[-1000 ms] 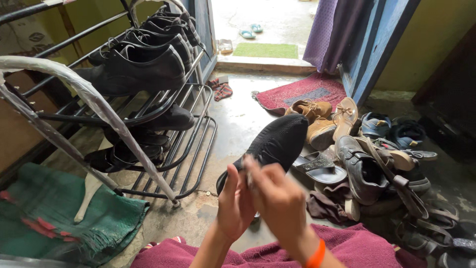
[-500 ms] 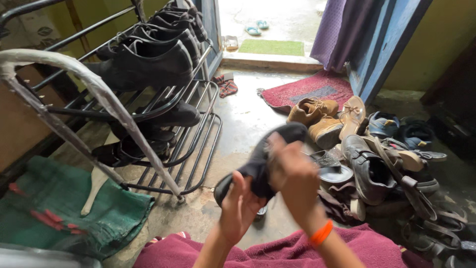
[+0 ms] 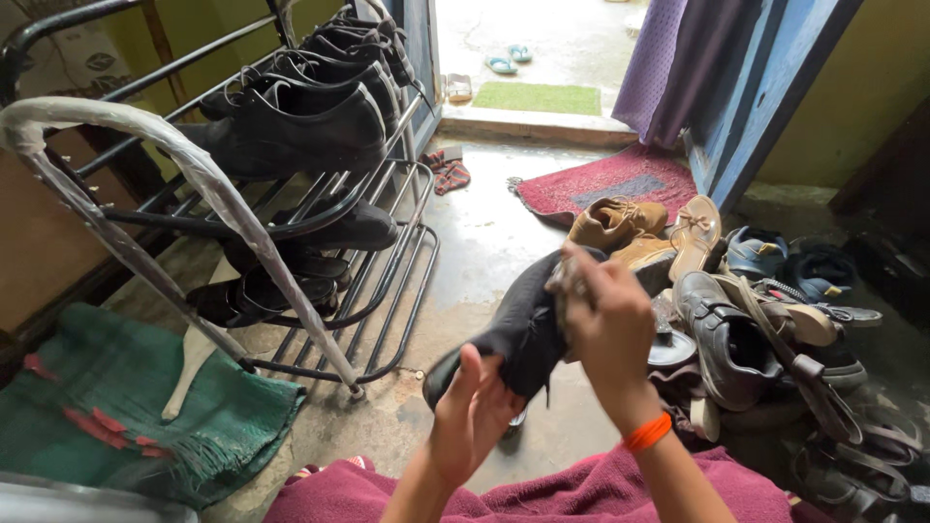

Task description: The person wipes a black shoe with a cloth, then places it on a shoe rack. Next, they pick up a brown boot and scrub it with a green brush, focusing on the sole and sides.

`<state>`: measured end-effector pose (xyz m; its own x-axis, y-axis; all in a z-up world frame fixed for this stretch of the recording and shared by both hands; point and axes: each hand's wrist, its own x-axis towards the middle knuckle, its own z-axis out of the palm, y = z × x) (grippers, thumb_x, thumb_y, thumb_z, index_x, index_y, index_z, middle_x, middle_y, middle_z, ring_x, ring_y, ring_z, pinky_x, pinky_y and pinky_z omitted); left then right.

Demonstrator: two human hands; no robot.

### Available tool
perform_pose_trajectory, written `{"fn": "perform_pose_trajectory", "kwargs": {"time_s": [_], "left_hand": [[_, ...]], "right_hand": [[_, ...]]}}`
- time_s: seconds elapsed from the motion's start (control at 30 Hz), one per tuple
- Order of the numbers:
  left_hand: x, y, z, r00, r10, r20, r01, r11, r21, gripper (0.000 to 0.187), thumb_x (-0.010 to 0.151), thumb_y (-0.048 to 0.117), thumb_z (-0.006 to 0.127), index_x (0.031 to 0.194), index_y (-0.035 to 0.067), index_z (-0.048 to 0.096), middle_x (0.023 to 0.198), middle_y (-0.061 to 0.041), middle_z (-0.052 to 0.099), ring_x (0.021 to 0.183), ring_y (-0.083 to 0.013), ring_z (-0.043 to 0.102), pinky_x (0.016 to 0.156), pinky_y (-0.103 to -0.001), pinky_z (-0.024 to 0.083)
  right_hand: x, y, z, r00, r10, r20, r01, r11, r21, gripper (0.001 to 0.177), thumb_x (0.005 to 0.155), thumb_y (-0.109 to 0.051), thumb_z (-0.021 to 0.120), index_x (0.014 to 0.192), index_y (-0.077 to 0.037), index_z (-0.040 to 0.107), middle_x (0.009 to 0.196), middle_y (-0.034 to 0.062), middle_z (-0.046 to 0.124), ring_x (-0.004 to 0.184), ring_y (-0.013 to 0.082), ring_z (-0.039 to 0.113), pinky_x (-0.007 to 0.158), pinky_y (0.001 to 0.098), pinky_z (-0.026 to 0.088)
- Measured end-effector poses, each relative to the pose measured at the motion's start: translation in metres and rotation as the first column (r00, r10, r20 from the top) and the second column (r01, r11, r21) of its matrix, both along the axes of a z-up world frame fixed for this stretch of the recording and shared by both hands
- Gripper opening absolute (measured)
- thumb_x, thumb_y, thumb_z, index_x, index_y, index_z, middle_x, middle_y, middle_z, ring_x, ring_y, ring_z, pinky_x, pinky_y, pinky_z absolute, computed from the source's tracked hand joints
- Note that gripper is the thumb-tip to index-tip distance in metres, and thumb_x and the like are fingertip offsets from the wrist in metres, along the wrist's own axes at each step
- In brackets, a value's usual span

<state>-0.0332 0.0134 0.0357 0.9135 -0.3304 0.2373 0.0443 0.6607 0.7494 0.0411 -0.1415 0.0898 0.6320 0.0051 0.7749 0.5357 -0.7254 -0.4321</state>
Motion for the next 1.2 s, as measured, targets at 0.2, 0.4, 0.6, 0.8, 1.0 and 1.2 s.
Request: {"fn": "perform_pose_trajectory", "kwargs": {"time_s": [0.2, 0.4, 0.6, 0.8, 1.0, 1.2], "left_hand": [[0.011, 0.0, 0.005, 1.0, 0.016, 0.009, -0.015, 0.993, -0.115, 0.097, 0.1, 0.072, 0.037, 0.158, -0.005, 0.032, 0.148, -0.017, 0.05, 0.138, -0.024, 0.05, 0.12, -0.041, 0.037], [-0.009, -0.003, -0.003, 1.0, 0.022, 0.015, -0.022, 0.999, -0.025, 0.095, 0.094, 0.07, 0.04, 0.155, -0.002, 0.033, 0.158, -0.012, 0.047, 0.147, -0.0201, 0.047, 0.124, -0.035, 0.034], [0.011, -0.007, -0.016, 1.0, -0.009, 0.03, 0.012, 0.992, -0.123, 0.094, 0.1, 0.069, 0.039, 0.156, -0.007, 0.035, 0.153, -0.018, 0.049, 0.142, -0.0261, 0.048, 0.121, -0.04, 0.034], [0.006, -0.012, -0.011, 0.999, 0.048, 0.018, -0.048, 0.999, 0.012, 0.091, 0.098, 0.066, 0.043, 0.155, -0.003, 0.034, 0.155, -0.012, 0.048, 0.144, -0.0208, 0.046, 0.122, -0.038, 0.033], [0.014, -0.005, -0.002, 0.994, -0.038, 0.1, 0.042, 0.998, -0.037, 0.091, 0.101, 0.066, 0.04, 0.157, -0.006, 0.033, 0.156, -0.014, 0.049, 0.146, -0.0228, 0.045, 0.123, -0.037, 0.032], [0.014, 0.002, -0.015, 0.996, -0.079, 0.035, 0.076, 0.995, 0.063, 0.097, 0.098, 0.071, 0.036, 0.157, -0.005, 0.032, 0.157, -0.013, 0.045, 0.147, -0.0218, 0.042, 0.121, -0.037, 0.031]], "right_hand": [[-0.047, 0.023, -0.029, 0.972, 0.228, -0.06, -0.22, 0.969, 0.116, 0.041, 0.086, -0.006, 0.067, 0.126, -0.011, 0.073, 0.08, 0.0097, 0.062, 0.07, 0.0236, 0.066, 0.067, 0.0372, 0.052], [-0.012, 0.002, -0.016, 0.986, 0.135, -0.096, -0.126, 0.987, 0.099, 0.037, 0.087, -0.006, 0.068, 0.123, -0.011, 0.075, 0.078, 0.0097, 0.063, 0.065, 0.0219, 0.064, 0.064, 0.0352, 0.051], [-0.028, 0.02, -0.026, 0.961, 0.18, -0.209, -0.106, 0.941, 0.321, 0.031, 0.09, -0.009, 0.068, 0.121, -0.008, 0.074, 0.08, 0.0082, 0.069, 0.067, 0.0211, 0.07, 0.065, 0.0359, 0.054], [-0.008, 0.001, -0.025, 0.996, 0.088, -0.001, -0.088, 0.996, -0.026, 0.031, 0.092, -0.006, 0.063, 0.122, -0.005, 0.072, 0.089, 0.0157, 0.07, 0.076, 0.0321, 0.069, 0.07, 0.0417, 0.054], [-0.011, 0.012, -0.019, 0.995, -0.004, 0.104, 0.003, 1.0, 0.01, 0.03, 0.096, -0.008, 0.067, 0.125, -0.004, 0.071, 0.09, 0.0189, 0.068, 0.072, 0.032, 0.068, 0.065, 0.0416, 0.053], [-0.018, 0.005, -0.016, 0.996, 0.056, 0.073, -0.052, 0.997, -0.056, 0.034, 0.096, -0.004, 0.066, 0.129, -0.006, 0.071, 0.081, 0.0139, 0.067, 0.067, 0.0281, 0.066, 0.063, 0.0402, 0.052]]}}
